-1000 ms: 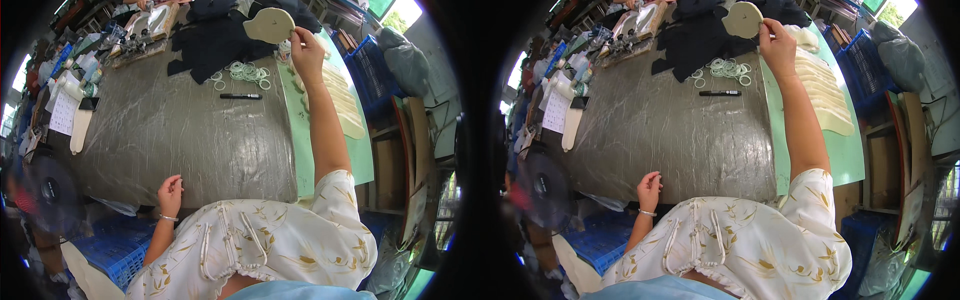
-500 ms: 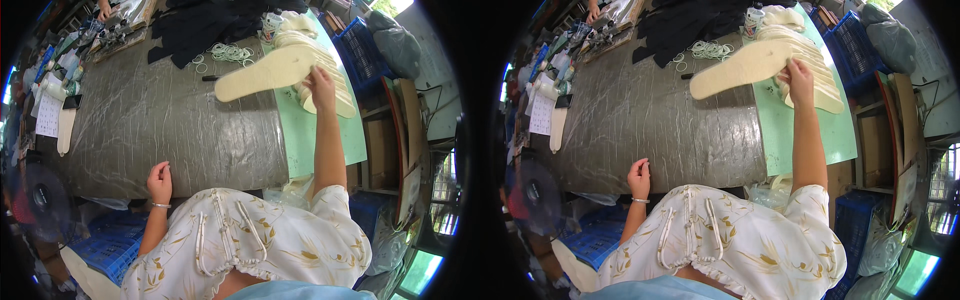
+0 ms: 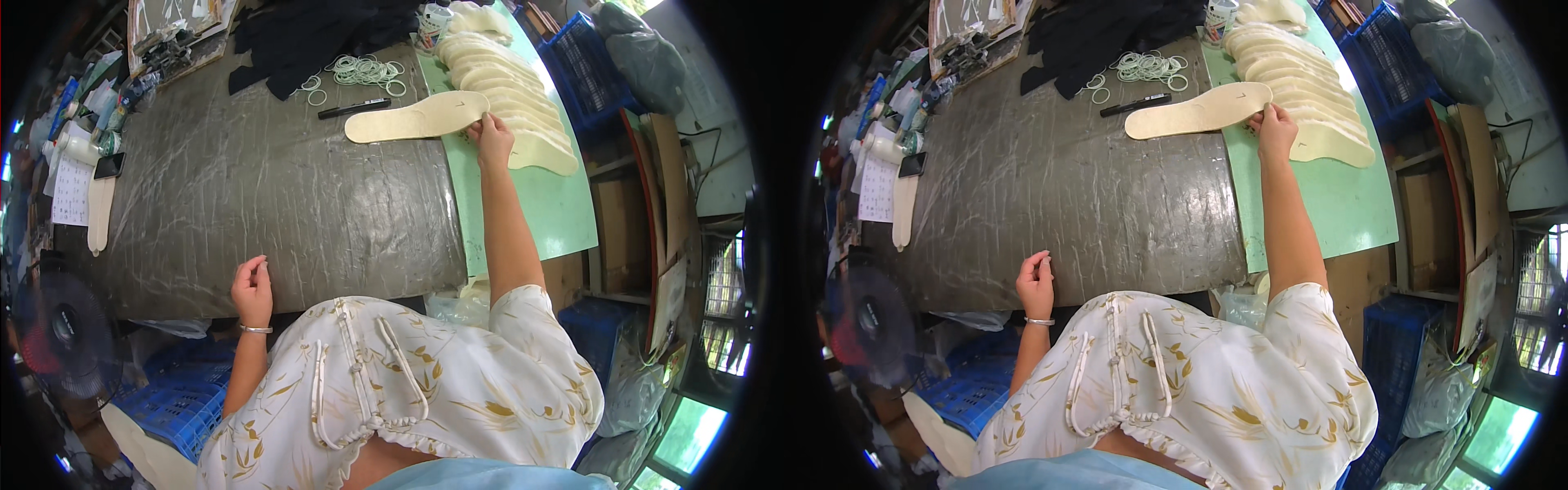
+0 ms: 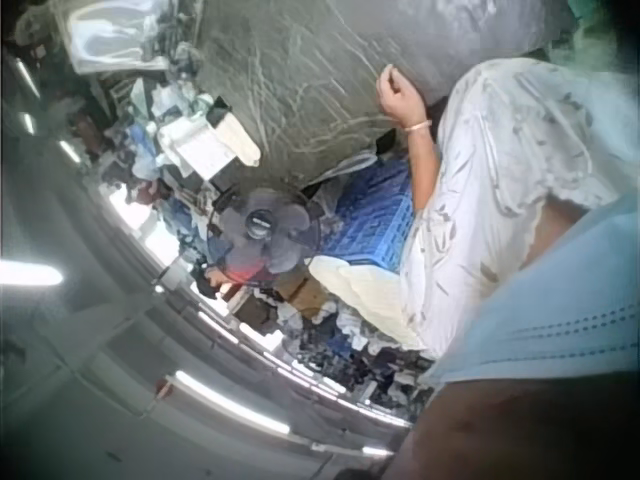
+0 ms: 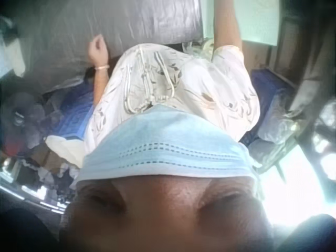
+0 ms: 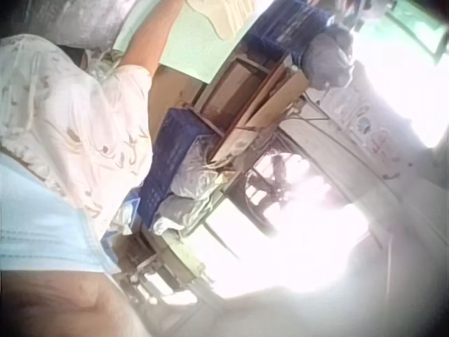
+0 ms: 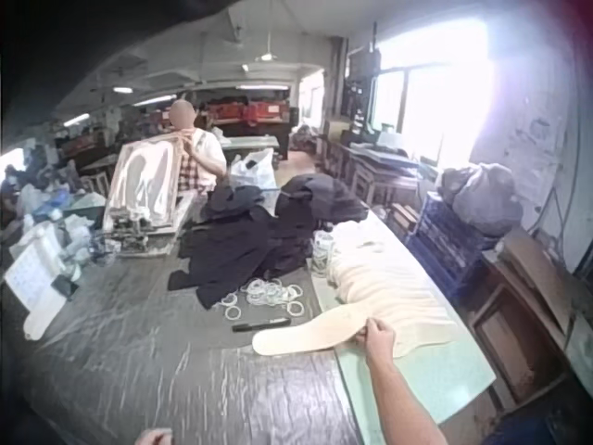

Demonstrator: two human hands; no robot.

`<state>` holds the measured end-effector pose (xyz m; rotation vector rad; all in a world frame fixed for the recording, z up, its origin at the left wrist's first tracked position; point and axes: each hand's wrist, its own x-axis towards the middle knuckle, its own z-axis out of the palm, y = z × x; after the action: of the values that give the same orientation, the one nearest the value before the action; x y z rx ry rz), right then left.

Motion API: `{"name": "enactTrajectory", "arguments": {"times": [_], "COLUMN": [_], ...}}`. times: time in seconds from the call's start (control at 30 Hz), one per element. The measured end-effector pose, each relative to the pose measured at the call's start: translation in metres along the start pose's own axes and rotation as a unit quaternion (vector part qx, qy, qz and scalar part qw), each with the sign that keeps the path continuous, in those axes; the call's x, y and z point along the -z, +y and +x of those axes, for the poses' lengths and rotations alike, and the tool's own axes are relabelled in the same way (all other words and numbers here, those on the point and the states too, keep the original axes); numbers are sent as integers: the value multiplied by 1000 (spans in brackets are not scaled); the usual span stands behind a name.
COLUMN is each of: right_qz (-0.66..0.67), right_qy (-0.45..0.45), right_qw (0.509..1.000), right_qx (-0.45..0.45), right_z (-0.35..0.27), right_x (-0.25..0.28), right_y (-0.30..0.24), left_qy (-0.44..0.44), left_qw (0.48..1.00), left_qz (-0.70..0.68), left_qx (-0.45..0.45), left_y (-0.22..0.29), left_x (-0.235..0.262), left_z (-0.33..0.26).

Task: The recorder is inspecting and assembling white foam shoe insoles in a shoe manufacturing facility.

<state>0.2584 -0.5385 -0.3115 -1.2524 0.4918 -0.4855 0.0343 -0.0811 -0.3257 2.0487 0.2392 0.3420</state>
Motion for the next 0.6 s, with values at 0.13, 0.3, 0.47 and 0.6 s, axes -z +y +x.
{"name": "enactTrajectory", "arguments": {"times": [0.13, 0.3, 0.47, 0.6], "right_qz": [-26, -59, -217, -212], "right_qy": [32, 17, -73, -68], "right_qw": [999, 998, 973, 975], "right_qx": [19, 6, -13, -7], "right_z": [9, 8, 2, -2], "right_x": [-2, -13, -2, 6], "right_y": [10, 9, -13, -11], "left_qy": [-6, -3, -10, -2], "left_qw": [1000, 1000, 996, 988], "left_qz": [10, 15, -68, -130], "left_qx": [1, -19, 55, 89], "left_y": [4, 3, 4, 9], "left_x": [-1, 0, 1, 14], "left_z": [1, 0, 0, 0]}}
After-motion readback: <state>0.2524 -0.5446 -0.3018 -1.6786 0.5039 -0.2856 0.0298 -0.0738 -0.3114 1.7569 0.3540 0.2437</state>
